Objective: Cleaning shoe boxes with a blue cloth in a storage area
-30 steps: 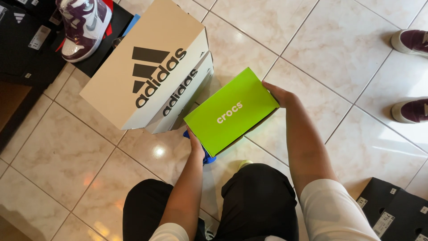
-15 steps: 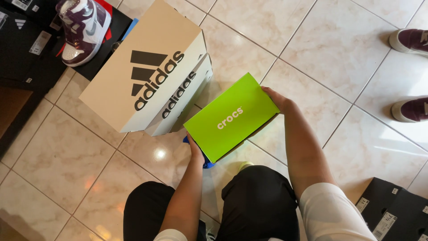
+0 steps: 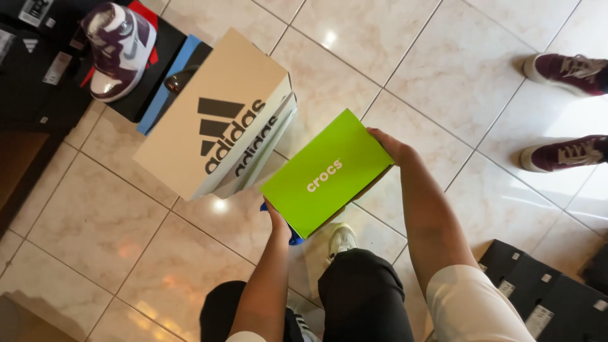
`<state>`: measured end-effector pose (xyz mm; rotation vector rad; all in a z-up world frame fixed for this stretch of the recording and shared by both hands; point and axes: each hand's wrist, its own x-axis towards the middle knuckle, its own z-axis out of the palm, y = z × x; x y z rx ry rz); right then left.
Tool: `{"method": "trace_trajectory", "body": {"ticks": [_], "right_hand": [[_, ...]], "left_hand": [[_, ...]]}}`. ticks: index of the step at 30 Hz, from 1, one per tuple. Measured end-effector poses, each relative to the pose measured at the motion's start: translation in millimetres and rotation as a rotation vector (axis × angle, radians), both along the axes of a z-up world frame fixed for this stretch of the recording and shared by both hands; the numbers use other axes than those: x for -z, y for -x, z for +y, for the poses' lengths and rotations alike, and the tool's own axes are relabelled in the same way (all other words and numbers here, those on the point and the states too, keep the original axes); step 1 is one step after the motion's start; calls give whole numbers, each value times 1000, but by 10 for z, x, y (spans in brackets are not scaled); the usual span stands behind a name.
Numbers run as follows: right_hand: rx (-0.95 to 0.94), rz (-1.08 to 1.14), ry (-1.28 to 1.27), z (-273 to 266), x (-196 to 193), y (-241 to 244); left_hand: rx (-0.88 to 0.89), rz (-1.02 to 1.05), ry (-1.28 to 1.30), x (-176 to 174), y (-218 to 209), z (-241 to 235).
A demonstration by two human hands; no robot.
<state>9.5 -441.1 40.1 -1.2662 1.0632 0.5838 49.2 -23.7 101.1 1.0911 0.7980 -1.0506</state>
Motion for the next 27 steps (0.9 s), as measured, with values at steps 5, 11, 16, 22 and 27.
{"method": "trace_trajectory", "body": {"ticks": [5,11,16,22,27], "right_hand": [[-21,3,-7,-39,-446,14],[-15,15,-10,355,-1922,201],[-25,-33,-42,373,-2954,273],[-33,-41,-48,815,-4905,104],[-43,-63,-75,855,-5710,-119]], "left_hand": [[-8,42,-11,-613,82,116],[-7,74,-13,-1652,255,359],[-13,53,12,-2671,325,469],[-42,14,52,-3831,411,728],[-102,5,75,-4536,457,897]]}}
